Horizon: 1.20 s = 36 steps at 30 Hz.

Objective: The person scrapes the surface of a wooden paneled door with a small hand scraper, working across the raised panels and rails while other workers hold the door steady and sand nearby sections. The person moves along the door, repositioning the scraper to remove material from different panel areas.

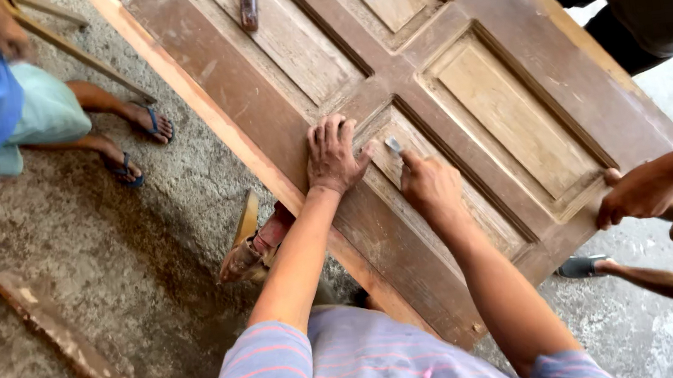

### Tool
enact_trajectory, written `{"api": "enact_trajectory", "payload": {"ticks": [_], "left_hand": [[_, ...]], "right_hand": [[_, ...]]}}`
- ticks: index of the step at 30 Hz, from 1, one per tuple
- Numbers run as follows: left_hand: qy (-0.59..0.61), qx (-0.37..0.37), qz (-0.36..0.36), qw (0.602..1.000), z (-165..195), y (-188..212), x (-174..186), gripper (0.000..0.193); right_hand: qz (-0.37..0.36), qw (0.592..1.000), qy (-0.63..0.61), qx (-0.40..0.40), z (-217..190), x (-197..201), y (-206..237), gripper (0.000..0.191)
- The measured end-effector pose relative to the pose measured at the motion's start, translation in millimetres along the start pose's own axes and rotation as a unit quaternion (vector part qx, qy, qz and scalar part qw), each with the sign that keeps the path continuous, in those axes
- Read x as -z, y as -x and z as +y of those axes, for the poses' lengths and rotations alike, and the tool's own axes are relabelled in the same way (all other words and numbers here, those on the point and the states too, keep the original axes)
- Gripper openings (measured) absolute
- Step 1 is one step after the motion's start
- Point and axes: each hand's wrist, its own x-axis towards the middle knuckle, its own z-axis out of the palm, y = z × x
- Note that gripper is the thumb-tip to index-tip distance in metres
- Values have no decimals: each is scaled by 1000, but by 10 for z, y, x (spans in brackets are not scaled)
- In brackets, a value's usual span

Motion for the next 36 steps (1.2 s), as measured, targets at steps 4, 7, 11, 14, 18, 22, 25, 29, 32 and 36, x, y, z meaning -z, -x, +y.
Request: {"api": "enact_trajectory", "payload": {"ticks": [4, 7, 11, 14, 18, 22, 25, 29, 32, 36], "left_hand": [[7, -5, 0, 1000, 31, 13, 4, 62], [-4, -3, -3, 1000, 47, -8, 29, 61], [10, 3, -1, 1000, 71, -43, 85, 61], [9, -1, 30, 1000, 93, -54, 126, 61], [16, -13, 32, 999, 122, -49, 151, 62], [19, -9, 43, 999, 139, -42, 165, 63], [-11, -2, -14, 1000, 144, -49, 181, 59], [0, 0, -10, 1000, 163, -51, 192, 61], [20, -8, 30, 999, 190, -34, 193, 61], [17, -15, 30, 999, 222, -14, 210, 62]], "right_hand": [[-15, 1000, -14, 6, 4, 9, 21, 31], [89, 993, -27, 73, 56, -69, 50, 27], [61, 997, -14, 35, 108, -165, 70, 31], [102, 990, -27, 97, 108, -126, 96, 27], [-3, 1000, 4, 13, 59, 28, 161, 31], [30, 999, -12, 33, -15, 112, 171, 32], [1, 1000, -12, 14, 22, 89, 226, 37], [-9, 1000, -12, 11, 80, 2, 202, 32], [34, 998, 2, 55, 89, -41, 147, 29], [15, 999, -25, 29, 102, -26, 203, 33]]}}
